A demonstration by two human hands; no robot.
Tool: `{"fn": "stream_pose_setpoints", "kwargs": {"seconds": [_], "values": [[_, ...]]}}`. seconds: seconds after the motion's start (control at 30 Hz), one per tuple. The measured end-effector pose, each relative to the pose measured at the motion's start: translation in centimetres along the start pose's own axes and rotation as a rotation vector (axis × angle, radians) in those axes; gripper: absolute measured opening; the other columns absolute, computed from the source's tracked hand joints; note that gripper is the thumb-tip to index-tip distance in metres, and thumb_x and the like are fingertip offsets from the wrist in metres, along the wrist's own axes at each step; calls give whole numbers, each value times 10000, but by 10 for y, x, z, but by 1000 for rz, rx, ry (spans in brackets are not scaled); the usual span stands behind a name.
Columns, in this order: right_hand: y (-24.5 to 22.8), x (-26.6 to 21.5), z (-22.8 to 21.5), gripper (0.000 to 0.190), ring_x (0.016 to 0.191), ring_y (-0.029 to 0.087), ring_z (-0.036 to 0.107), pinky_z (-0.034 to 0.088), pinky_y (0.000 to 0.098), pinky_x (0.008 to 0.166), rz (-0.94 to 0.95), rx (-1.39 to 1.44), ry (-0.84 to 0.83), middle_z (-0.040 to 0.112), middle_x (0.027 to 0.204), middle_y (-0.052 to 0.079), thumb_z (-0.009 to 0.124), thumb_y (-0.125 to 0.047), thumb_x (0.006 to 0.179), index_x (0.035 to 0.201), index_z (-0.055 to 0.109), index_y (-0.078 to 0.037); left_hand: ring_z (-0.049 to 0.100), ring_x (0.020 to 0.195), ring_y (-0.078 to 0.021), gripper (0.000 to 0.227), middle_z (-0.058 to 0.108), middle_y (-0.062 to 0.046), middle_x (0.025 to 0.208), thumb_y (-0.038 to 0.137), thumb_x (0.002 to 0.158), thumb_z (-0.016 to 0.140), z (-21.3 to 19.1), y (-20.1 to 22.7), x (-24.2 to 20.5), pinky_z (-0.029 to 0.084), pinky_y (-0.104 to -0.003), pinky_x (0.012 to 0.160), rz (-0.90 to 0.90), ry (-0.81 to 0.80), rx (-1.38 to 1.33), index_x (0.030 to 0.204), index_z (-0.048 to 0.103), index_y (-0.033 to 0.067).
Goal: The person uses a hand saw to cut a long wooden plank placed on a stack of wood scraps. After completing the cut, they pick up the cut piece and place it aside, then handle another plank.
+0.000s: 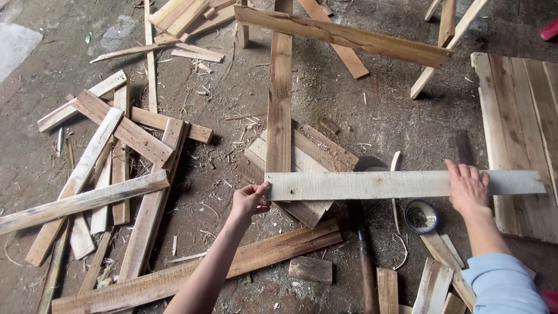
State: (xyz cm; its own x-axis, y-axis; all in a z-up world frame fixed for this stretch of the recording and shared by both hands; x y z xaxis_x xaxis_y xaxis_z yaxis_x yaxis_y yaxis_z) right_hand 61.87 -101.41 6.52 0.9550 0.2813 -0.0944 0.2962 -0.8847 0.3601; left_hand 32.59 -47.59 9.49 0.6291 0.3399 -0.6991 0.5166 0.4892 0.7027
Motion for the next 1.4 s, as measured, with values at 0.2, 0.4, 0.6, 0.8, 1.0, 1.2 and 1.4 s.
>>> {"fn": "stream_pose_setpoints", "kwargs": {"seconds": [0.2,0.4,0.6,0.8,1.0,1.2,1.4], "values": [[2,5,30,1135,1357,433,445,94,649,1229,163,167,-32,497,1438,261,789,131,677,1624,321,-282,698,561,-254,284,657,-200,723,208,919,722,-4,-5,8,644,-321,541,23,-50,-76,866,613,-49],[-11,25,31,1329,1496,433,95,-114,705,1148,105,24,-227,23,1688,199,722,205,586,1619,71,-321,694,555,-247,293,647,-193,719,211,935,701,-1,-2,2,647,-313,547,-2,-59,-90,930,612,-69],[-231,-96,-321,505,679,159,521,425,263,455,162,1096,-490,480,1465,56,510,-332,1004,1490,449,-206,731,581,-290,415,626,-135,778,334,874,805,-1,-23,21,651,-474,615,110,2,-59,983,682,-48],[-334,-130,-236,876,1503,355,224,120,576,1217,-765,545,-66,236,1628,221,697,-148,910,1616,178,-147,742,625,-290,395,674,-142,858,352,939,721,1,-19,20,650,-465,598,154,-66,-2,1094,686,-10],[-349,-111,-213,926,1522,397,184,72,624,1213,-625,526,-50,205,1627,268,737,-279,897,1622,174,-152,746,693,-317,323,683,-151,849,303,973,674,-2,-31,35,651,-478,646,216,-106,-56,1056,682,-10],[-365,-108,-204,934,1491,370,278,234,611,1192,-735,526,-50,368,1555,189,788,-238,850,1613,250,-235,715,780,-250,322,677,-159,882,259,974,672,-17,-35,0,643,-487,756,245,-93,-86,1039,680,-56],[-380,-107,-213,979,1512,357,235,155,554,1224,-790,466,19,307,1616,175,841,-251,789,1598,297,-163,716,763,-226,320,676,-114,878,297,981,664,-29,-46,22,658,-455,712,236,-136,-103,1085,682,-5]]}}
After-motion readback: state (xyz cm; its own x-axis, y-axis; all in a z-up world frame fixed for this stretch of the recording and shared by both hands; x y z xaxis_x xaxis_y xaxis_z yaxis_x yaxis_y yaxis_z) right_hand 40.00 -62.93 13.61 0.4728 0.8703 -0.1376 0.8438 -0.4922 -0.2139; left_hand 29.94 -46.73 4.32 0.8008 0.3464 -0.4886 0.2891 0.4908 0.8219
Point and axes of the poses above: each hand's wrist, its own x-axis towards the middle knuckle, its own z-axis out of the palm, y = z × x, the point moved 2 cm from there along x, towards the middle knuckle
